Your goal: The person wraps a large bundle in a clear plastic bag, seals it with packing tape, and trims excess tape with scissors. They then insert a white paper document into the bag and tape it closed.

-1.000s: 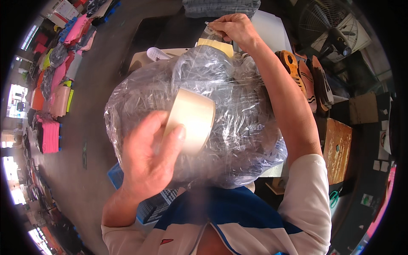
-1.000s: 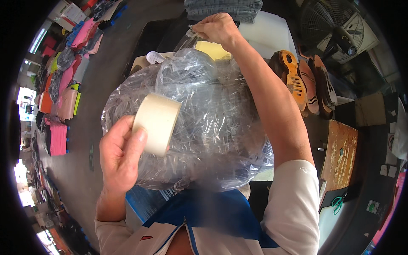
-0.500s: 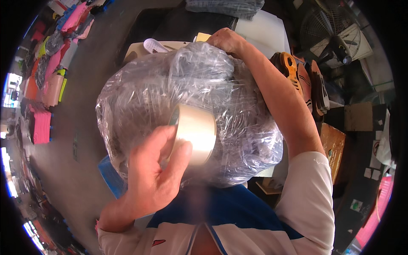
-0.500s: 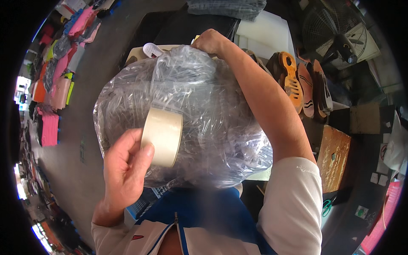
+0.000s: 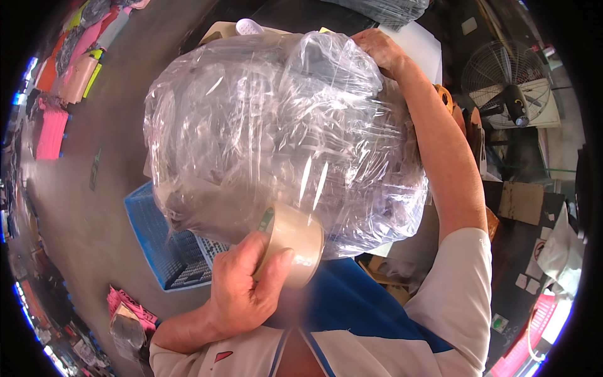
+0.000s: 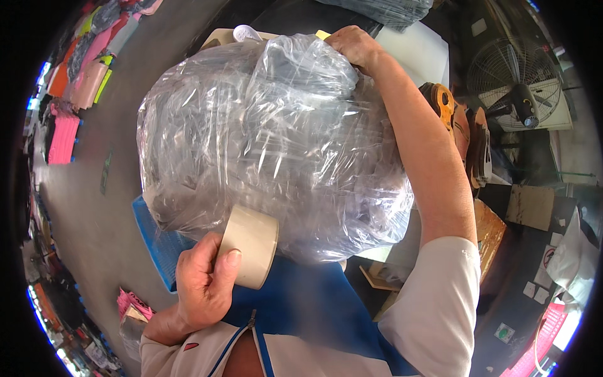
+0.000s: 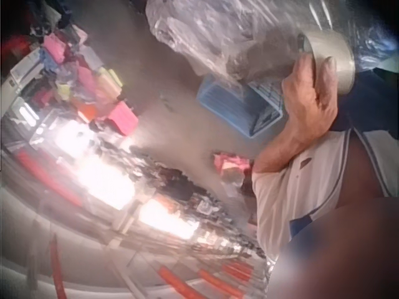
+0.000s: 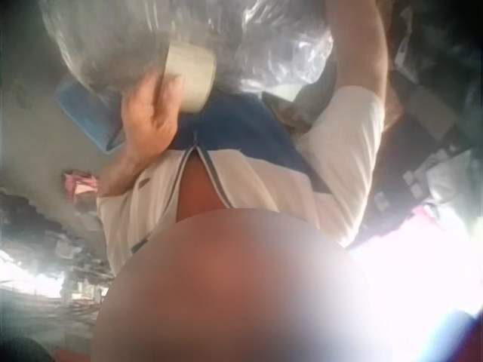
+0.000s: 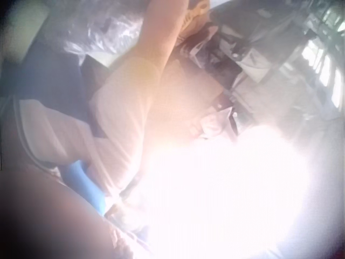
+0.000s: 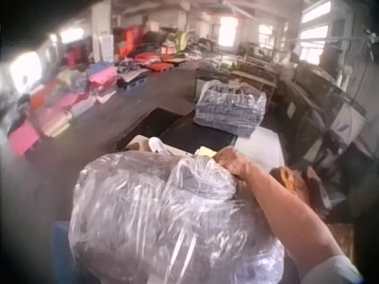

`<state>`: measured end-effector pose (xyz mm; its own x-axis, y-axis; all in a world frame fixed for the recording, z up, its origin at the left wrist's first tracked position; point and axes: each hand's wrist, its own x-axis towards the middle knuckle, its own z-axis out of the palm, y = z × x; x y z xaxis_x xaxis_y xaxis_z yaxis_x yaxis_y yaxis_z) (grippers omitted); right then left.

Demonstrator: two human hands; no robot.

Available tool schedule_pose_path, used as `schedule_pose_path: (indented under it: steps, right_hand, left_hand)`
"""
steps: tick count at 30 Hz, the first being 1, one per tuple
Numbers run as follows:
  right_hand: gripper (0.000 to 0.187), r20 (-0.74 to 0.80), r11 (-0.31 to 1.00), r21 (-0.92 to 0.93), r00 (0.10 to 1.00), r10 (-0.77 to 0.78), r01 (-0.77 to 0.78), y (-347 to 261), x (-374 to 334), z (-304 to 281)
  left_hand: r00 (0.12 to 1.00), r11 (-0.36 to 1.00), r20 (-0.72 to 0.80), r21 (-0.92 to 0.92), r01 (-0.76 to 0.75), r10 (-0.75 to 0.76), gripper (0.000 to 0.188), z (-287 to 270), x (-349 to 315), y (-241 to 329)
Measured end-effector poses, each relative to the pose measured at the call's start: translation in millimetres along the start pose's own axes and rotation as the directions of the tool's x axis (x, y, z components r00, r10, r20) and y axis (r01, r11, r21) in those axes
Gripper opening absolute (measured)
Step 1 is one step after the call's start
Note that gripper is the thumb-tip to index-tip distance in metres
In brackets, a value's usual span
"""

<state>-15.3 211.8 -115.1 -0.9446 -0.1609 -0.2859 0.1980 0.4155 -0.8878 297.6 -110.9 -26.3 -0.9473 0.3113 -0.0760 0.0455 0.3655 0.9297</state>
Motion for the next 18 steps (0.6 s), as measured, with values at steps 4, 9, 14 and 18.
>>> schedule_pose_path:
  steps: [4,9,14,18]
  right_hand:
    - [0.028,0.046,0.995,-0.012,0.994,-0.101,0.102,4,4,-5]
    - [0.032,0.099,0.996,0.008,0.992,-0.084,0.084,7,7,-10]
    - [0.035,-0.174,0.888,-0.435,0.953,-0.248,0.152,-4,-6,-2]
    - [0.030,-0.237,0.650,-0.584,0.663,-0.710,0.487,-4,-11,7]
  left_hand:
    - [0.998,0.995,0.012,-0.085,0.060,-0.059,0.024,5,-25,-8]
    - [0.968,0.973,-0.098,-0.049,0.226,-0.230,0.024,16,-43,-25]
    - [0.964,0.981,-0.186,-0.025,0.191,-0.192,0.021,27,-55,-35]
    - [0.975,0.988,-0.160,-0.012,0.153,-0.153,0.022,30,-72,-49]
